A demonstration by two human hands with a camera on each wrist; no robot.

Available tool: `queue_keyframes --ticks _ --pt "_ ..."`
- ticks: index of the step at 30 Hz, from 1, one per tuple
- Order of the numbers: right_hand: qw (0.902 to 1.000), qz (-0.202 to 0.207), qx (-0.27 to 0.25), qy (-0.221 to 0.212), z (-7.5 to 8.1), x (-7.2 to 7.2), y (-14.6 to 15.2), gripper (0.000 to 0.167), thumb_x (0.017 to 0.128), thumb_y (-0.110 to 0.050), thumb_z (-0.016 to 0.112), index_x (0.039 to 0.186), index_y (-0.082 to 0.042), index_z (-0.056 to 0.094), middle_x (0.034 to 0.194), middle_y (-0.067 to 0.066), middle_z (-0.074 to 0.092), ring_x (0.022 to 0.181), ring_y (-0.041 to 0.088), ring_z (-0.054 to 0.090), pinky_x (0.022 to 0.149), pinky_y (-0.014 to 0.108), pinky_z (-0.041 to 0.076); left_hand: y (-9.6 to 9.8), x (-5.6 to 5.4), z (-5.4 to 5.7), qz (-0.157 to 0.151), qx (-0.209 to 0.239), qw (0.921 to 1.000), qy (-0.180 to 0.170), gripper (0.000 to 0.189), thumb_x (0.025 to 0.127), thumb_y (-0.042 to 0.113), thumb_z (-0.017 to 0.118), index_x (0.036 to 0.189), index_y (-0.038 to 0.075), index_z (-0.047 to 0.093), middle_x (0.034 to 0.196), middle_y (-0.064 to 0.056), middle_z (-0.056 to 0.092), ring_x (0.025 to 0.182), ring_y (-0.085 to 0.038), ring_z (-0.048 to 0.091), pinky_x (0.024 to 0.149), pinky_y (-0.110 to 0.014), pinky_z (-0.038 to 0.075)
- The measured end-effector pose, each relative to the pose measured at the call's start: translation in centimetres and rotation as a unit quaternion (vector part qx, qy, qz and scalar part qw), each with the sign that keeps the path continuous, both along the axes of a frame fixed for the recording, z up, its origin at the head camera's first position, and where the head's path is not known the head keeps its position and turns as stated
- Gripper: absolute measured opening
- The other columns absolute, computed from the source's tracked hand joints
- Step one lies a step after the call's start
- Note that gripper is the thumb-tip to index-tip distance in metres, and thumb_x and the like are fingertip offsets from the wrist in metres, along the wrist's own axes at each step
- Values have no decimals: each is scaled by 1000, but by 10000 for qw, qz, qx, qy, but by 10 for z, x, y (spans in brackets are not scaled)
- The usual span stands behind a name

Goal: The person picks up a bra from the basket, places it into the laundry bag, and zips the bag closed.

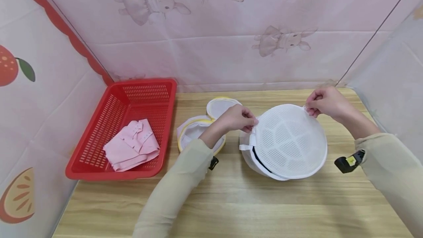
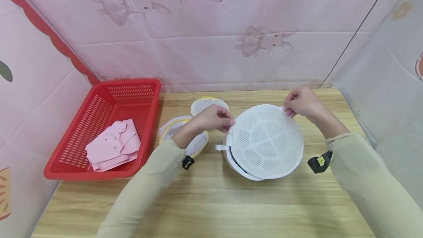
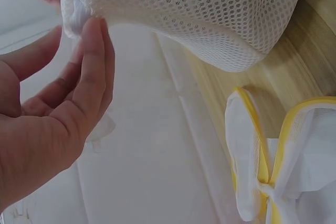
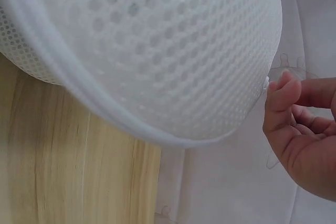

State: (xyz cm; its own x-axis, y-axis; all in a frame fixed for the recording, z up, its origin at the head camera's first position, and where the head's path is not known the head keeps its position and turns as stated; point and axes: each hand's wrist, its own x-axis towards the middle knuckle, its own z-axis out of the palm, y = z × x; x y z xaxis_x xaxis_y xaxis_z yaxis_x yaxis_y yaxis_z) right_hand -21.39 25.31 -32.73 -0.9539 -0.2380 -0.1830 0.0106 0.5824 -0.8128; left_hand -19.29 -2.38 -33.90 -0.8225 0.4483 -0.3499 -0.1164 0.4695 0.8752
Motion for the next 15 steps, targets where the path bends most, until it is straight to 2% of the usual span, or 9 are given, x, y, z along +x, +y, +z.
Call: queue_keyframes --ticks 3,9,15 --pt "10000 25 -44 -27 -1 -1 0 11 88 7 49 90 17 50 70 11 59 57 13 56 55 27 53 4 -3 -1 98 21 9999 22 13 86 8 62 90 -4 63 75 -8 61 62 -13 60 63 -26 54" --pt "9999 24 -128 1 -1 -1 -1 11 89 7 50 91 18 49 72 12 60 58 13 56 55 27 52 8 -7 -2 207 61 9998 -36 14 87 9 61 92 -4 64 74 -7 60 60 -12 58 71 -34 54" --pt "9998 -48 -183 17 -2 -2 -2 11 88 6 50 91 17 51 72 11 61 59 14 57 55 28 52 10 -9 -4 273 143 9994 -138 14 87 9 62 92 -4 64 70 -7 59 57 -12 57 69 -33 54"
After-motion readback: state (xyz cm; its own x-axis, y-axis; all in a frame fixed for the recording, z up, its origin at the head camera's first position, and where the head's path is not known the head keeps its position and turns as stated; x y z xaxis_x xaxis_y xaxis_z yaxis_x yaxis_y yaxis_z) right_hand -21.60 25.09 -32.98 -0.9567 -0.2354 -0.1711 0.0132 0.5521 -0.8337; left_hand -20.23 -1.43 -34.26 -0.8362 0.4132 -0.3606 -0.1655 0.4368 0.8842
